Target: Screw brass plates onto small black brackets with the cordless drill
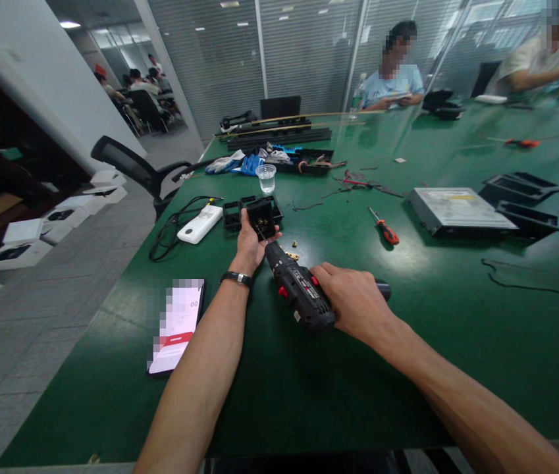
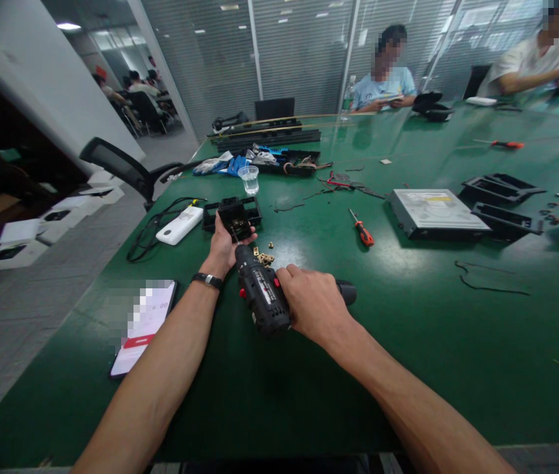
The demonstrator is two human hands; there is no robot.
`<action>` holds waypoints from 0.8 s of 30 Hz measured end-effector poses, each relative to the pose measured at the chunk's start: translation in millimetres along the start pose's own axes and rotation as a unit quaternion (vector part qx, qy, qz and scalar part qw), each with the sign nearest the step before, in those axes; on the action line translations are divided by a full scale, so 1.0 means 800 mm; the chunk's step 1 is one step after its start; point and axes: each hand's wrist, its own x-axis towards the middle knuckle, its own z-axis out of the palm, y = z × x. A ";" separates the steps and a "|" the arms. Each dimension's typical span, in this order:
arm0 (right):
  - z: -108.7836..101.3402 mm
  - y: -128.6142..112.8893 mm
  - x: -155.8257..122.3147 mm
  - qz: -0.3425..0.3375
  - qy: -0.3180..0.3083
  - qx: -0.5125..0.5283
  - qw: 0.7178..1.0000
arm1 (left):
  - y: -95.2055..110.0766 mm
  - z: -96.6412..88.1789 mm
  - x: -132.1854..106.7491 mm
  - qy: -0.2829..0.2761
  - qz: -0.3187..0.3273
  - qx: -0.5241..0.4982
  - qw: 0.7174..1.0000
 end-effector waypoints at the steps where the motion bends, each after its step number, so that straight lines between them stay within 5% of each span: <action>1: 0.000 0.000 0.000 0.001 -0.002 -0.001 1.000 | 0.000 0.000 0.000 -0.003 0.001 0.001 1.000; 24: 0.002 -0.001 0.001 -0.002 -0.005 0.004 1.000 | 0.000 0.000 0.001 -0.010 0.006 0.008 1.000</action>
